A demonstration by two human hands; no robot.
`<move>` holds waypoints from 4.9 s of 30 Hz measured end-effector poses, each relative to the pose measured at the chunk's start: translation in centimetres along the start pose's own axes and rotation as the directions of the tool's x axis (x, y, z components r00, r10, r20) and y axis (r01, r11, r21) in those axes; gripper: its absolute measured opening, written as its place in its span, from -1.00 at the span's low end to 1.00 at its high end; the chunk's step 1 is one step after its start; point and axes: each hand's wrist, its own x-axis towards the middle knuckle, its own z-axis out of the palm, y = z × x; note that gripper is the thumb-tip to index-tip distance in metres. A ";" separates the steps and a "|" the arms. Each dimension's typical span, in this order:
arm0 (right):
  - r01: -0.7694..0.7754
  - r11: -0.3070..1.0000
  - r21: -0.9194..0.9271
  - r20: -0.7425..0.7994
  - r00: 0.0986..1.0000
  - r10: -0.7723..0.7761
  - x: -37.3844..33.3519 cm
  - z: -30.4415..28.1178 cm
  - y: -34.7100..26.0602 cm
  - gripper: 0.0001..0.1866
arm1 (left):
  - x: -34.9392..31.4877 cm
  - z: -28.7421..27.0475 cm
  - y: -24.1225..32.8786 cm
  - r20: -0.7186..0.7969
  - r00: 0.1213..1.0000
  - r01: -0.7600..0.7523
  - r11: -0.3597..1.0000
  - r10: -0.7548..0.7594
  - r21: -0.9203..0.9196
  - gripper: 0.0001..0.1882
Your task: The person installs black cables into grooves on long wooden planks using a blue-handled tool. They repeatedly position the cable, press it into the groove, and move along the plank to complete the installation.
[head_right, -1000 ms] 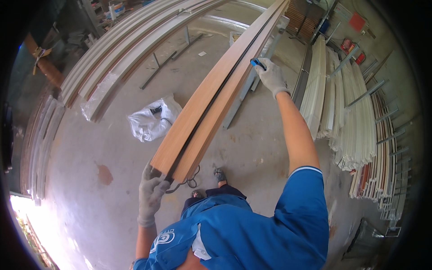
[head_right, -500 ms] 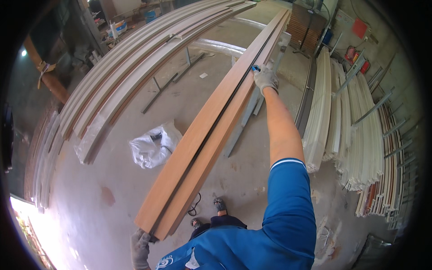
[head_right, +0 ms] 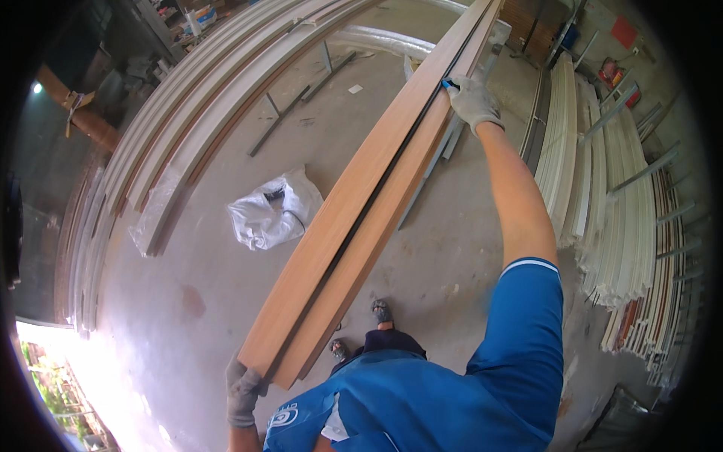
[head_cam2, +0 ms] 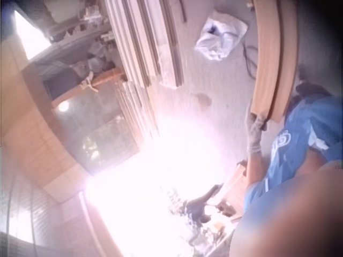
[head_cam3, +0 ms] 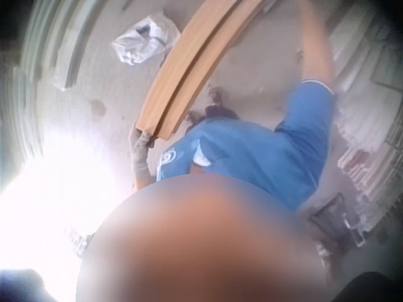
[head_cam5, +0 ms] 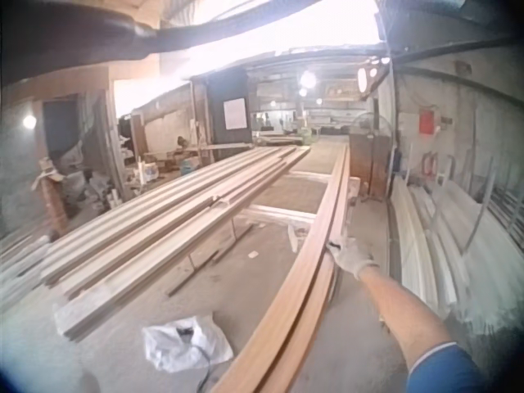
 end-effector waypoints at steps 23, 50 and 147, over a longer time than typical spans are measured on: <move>0.279 0.925 0.259 0.142 0.936 -0.323 -45.4 -12.2 -24.3 -0.62 | 2.5 -1.8 -2.4 0.294 0.915 -0.284 0.959 0.278 -0.023 -0.39; 0.656 0.542 0.525 0.052 0.611 -0.790 -38.2 -14.6 -26.5 -0.29 | -1.3 -2.5 -4.0 0.260 0.895 -0.443 0.797 0.363 0.411 -0.68; -0.677 0.379 0.631 0.756 0.426 -0.497 -58.8 -14.5 -22.5 -0.56 | -1.9 -7.4 -8.6 0.321 0.849 -0.339 0.898 0.421 -0.280 -0.42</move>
